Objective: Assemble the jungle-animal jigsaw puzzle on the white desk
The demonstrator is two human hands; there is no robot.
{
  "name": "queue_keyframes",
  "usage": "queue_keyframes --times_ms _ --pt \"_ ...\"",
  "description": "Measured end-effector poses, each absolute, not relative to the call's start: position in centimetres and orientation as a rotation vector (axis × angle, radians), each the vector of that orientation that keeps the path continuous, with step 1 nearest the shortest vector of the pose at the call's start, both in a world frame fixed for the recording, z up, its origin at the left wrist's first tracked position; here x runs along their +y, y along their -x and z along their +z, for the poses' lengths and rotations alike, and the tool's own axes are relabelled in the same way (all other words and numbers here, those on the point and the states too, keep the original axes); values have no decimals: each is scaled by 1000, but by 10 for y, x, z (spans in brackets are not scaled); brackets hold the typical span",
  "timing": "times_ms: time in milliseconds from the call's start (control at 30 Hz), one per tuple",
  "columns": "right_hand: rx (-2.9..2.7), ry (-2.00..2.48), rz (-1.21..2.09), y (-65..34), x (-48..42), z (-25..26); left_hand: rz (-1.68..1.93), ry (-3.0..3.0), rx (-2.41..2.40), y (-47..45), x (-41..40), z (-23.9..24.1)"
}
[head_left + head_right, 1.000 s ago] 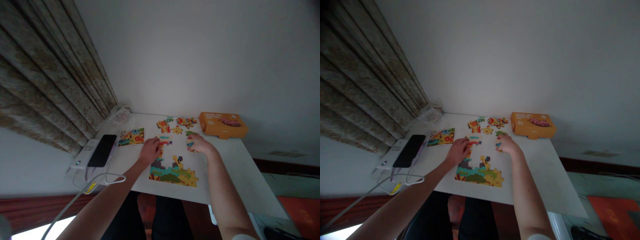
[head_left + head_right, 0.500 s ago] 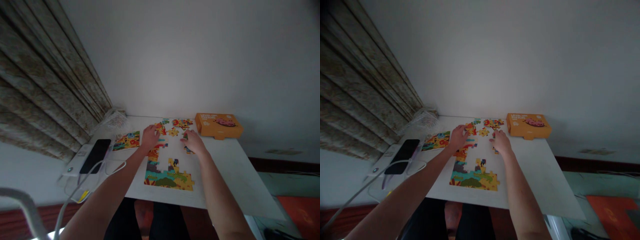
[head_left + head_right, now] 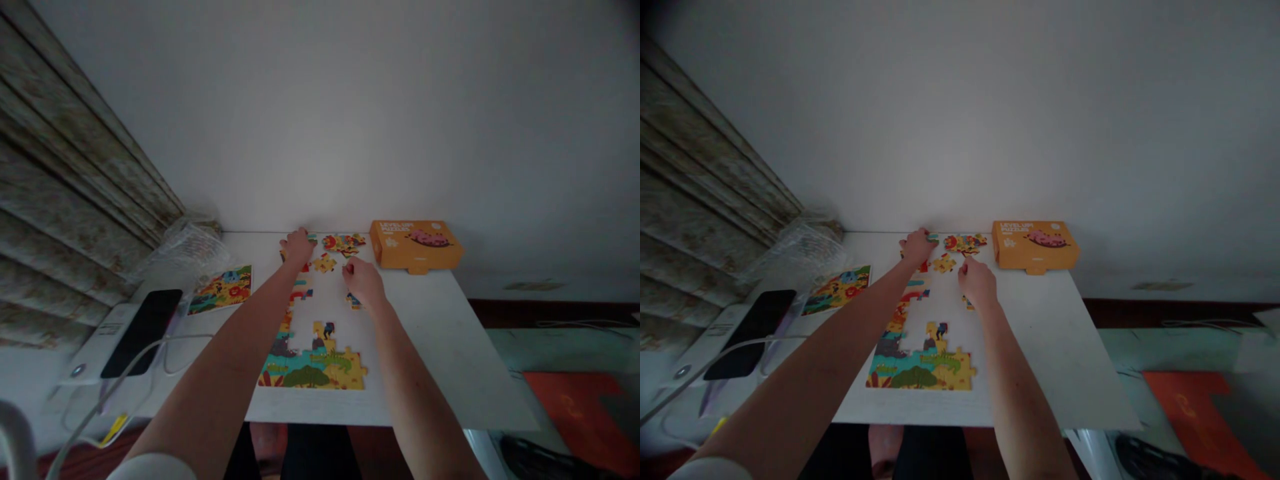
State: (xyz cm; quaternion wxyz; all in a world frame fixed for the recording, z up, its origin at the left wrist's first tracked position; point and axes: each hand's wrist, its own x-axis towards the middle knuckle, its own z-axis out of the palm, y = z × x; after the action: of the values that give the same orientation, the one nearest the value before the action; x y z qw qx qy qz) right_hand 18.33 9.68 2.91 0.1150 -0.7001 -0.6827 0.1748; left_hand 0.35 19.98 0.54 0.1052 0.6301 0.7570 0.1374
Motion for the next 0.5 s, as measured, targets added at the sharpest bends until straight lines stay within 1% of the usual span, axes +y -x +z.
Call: queue_keyframes --times_ms 133,233,400,500 --pt "-2012 2042 533 -180 95 31 460 -1750 2200 0 210 3" --pt "-2022 2034 560 -179 95 31 439 -1779 2125 2 213 4" --pt "-2049 2007 583 -179 95 30 337 -2031 1823 17 221 7" --pt "-2065 1984 565 -179 95 28 198 -2179 1661 28 230 10"
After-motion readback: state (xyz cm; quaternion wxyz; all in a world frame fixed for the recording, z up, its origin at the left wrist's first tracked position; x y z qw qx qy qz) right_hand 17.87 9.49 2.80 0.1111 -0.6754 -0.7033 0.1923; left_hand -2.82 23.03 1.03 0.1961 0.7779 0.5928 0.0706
